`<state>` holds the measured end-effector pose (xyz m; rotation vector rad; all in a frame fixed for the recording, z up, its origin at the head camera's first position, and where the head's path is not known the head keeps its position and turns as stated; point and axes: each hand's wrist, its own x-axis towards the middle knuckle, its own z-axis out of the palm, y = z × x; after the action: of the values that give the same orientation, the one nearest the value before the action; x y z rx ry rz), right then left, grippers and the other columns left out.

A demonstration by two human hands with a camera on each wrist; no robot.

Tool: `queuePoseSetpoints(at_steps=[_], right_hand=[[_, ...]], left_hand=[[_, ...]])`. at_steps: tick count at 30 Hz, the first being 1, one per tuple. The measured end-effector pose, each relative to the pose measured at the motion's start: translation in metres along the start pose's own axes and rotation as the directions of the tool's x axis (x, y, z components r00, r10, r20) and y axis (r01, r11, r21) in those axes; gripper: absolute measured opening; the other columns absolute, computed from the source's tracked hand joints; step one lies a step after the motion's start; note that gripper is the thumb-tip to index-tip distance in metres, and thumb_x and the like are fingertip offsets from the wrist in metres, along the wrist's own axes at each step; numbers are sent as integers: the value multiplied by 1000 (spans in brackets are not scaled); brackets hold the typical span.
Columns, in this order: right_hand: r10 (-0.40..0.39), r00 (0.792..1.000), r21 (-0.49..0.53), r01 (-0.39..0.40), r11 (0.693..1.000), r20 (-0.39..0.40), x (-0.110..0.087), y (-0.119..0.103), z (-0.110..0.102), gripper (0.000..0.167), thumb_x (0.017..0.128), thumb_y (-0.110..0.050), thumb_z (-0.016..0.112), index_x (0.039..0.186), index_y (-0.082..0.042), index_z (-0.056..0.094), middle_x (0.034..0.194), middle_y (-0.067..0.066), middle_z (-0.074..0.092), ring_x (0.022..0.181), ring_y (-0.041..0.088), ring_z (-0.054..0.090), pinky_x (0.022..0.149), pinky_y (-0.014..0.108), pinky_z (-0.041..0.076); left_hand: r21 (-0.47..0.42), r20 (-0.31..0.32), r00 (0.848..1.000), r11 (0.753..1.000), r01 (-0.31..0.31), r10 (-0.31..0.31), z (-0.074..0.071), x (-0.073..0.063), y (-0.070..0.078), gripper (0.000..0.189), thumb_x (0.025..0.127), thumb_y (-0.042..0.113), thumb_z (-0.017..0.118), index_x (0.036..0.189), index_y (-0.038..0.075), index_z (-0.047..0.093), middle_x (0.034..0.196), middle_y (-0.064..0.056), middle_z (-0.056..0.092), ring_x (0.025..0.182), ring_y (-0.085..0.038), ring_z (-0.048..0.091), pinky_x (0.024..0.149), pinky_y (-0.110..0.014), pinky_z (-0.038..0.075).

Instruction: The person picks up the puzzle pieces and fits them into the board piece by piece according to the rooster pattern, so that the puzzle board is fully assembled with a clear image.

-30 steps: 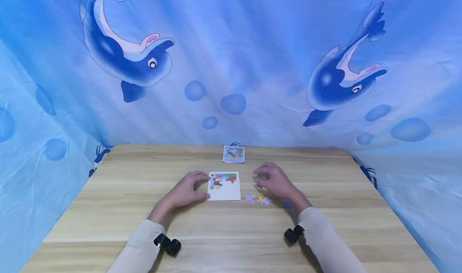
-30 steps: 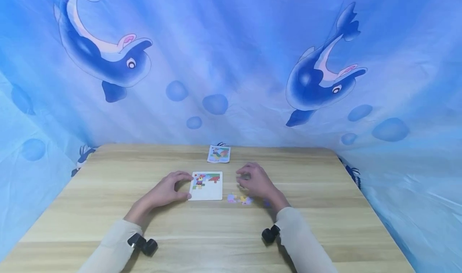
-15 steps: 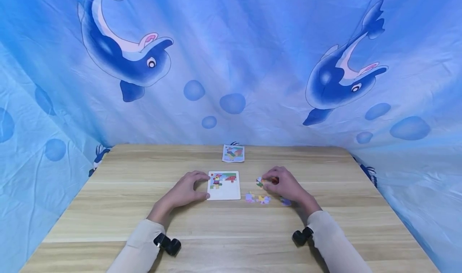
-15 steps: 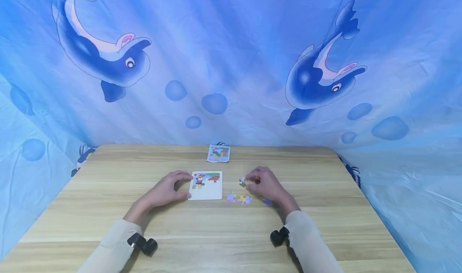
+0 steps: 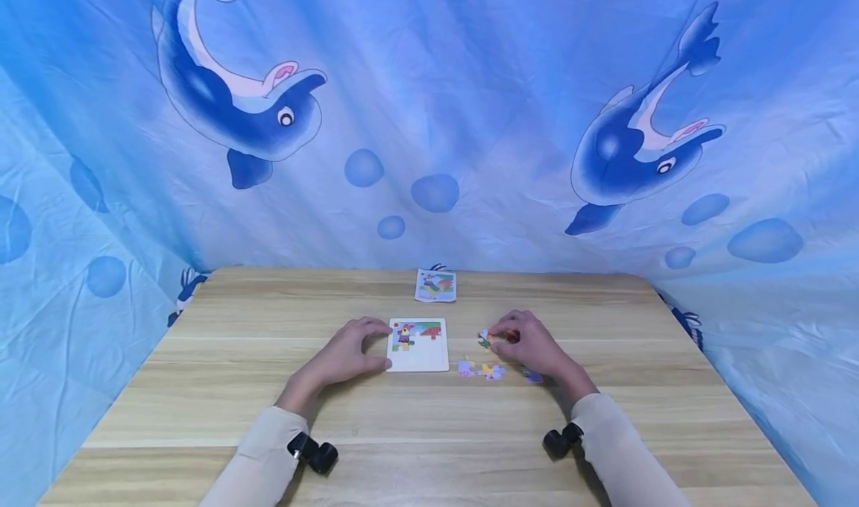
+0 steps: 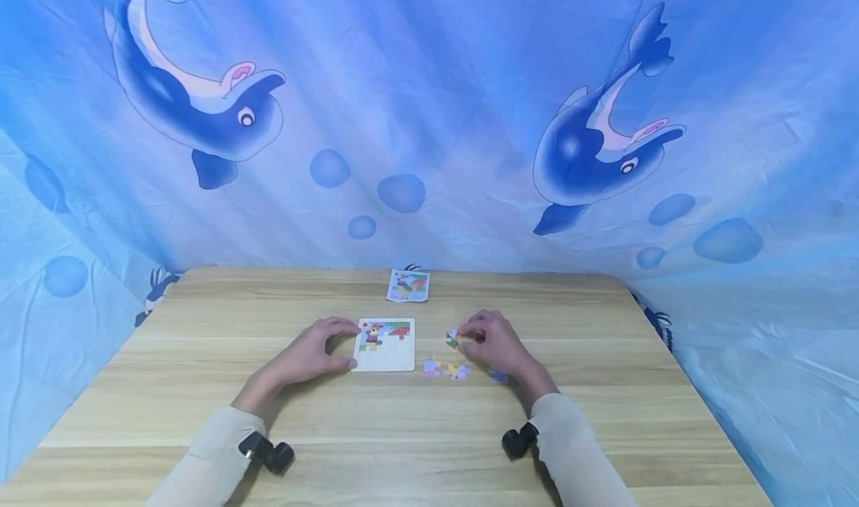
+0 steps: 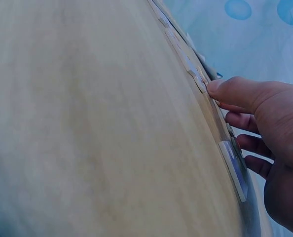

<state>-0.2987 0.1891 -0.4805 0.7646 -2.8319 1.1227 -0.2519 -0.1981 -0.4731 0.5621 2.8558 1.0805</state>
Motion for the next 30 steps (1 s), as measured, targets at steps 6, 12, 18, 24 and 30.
queuePoseSetpoints(at_steps=[6, 12, 18, 24, 30], right_hand=[[14, 1000, 16, -14, 1000, -3, -1, 1, -1, 19, 90, -22, 80, 109, -19, 80, 105, 0, 66, 88, 17, 50, 71, 25, 45], [19, 1000, 20, -18, 1000, -17, 1, -1, 0, 20, 89, -22, 81, 109, -19, 80, 105, -1, 66, 87, 16, 53, 71, 24, 47], [-10, 999, 11, 10, 1000, -33, 7, -7, 4, 21, 88, -22, 82, 108, -19, 80, 109, -2, 67, 94, 16, 57, 76, 27, 51], [-44, 998, 0, 44, 999, -41, 15, -21, 14, 21, 87, -22, 83, 107, -18, 80, 112, -1, 70, 112, 21, 61, 97, 45, 54], [-65, 998, 16, 65, 998, -19, 25, -37, 27, 20, 88, -24, 83, 107, -20, 80, 112, -3, 69, 114, 22, 60, 98, 46, 54]], left_hand=[[5, 2, 1000, 1000, 6, -6, 1, 0, -1, 59, 84, 34, 83, 137, 12, 66, 148, -13, 57, 142, -41, 46, 119, -63, 36], [1, -1, 1000, 1000, 2, -2, 1, 1, 0, 58, 85, 32, 82, 137, 12, 66, 149, -13, 57, 143, -41, 46, 119, -63, 36], [-7, 8, 1000, 1000, 11, -11, 1, 2, 0, 59, 85, 32, 82, 138, 13, 65, 150, -12, 56, 144, -40, 45, 120, -63, 35], [-2, 2, 1000, 1000, 4, -4, 1, 1, -1, 59, 84, 32, 83, 137, 12, 66, 149, -13, 56, 143, -41, 46, 120, -63, 34], [-4, -1, 1000, 1000, -2, 2, 1, 1, -1, 59, 84, 32, 83, 137, 11, 66, 149, -15, 56, 143, -41, 46, 121, -63, 34]])
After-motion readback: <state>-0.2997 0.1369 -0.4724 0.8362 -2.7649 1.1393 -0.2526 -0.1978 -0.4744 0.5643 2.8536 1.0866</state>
